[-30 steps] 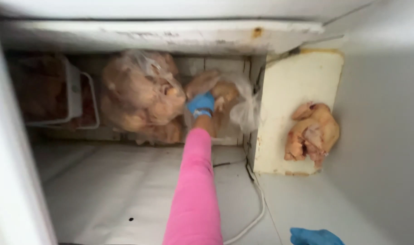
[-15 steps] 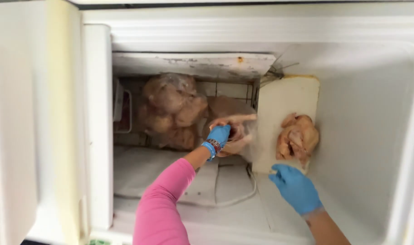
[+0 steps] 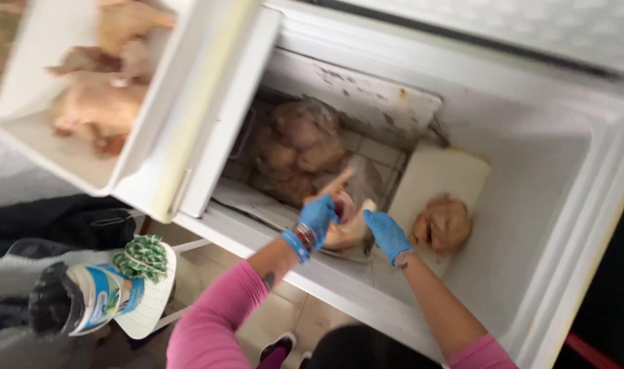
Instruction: Deboning and skinning whole raw chickens at a commercial kitchen station.
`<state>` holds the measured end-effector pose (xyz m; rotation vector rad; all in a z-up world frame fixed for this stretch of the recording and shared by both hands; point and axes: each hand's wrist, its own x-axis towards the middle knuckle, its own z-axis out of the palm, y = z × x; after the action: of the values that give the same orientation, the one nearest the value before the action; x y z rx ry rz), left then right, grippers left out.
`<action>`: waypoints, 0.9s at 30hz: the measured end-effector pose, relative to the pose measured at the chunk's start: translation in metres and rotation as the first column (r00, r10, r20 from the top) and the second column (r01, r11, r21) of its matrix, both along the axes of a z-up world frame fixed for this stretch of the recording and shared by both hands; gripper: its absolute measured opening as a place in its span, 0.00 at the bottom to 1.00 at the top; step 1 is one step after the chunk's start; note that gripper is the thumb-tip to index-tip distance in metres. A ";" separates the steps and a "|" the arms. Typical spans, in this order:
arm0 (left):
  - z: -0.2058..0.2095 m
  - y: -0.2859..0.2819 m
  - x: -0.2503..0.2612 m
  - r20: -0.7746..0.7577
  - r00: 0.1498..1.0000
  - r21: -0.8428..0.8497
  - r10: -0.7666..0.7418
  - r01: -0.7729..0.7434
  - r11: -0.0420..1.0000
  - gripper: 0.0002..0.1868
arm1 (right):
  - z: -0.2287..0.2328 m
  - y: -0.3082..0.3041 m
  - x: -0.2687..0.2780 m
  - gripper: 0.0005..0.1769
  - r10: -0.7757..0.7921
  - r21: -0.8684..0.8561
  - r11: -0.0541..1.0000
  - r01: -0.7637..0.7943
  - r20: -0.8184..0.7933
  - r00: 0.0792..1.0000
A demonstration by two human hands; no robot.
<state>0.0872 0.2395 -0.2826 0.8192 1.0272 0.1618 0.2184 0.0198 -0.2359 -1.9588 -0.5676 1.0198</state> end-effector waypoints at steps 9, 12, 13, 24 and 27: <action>0.144 -0.096 0.080 0.218 0.915 -0.122 0.338 -0.319 0.940 0.13 | -0.063 -0.006 0.025 0.24 -0.304 0.143 0.897 0.418 -0.486 0.819; 0.124 -0.105 0.105 0.253 0.893 -0.147 0.373 -0.345 0.927 0.16 | 0.003 0.001 0.054 0.26 -0.413 0.150 0.878 0.454 -0.242 0.878; 0.113 -0.108 0.109 0.297 0.870 -0.196 0.394 -0.348 0.917 0.12 | 0.060 0.000 0.061 0.25 -0.321 0.049 0.946 0.320 0.017 0.947; 0.293 -0.207 -0.020 0.565 0.559 -0.645 0.607 -0.159 0.748 0.07 | 0.355 -0.045 0.036 0.18 0.003 0.264 0.916 -0.302 0.749 0.663; 0.284 -0.219 -0.059 0.486 0.675 -0.458 0.555 -0.344 0.820 0.15 | 0.390 -0.055 0.007 0.17 0.053 0.280 0.860 -0.427 0.783 0.620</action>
<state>0.0277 0.0201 0.0013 0.1401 0.5926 0.6308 0.2250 -0.0352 0.1538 -1.8362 -1.4457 0.0950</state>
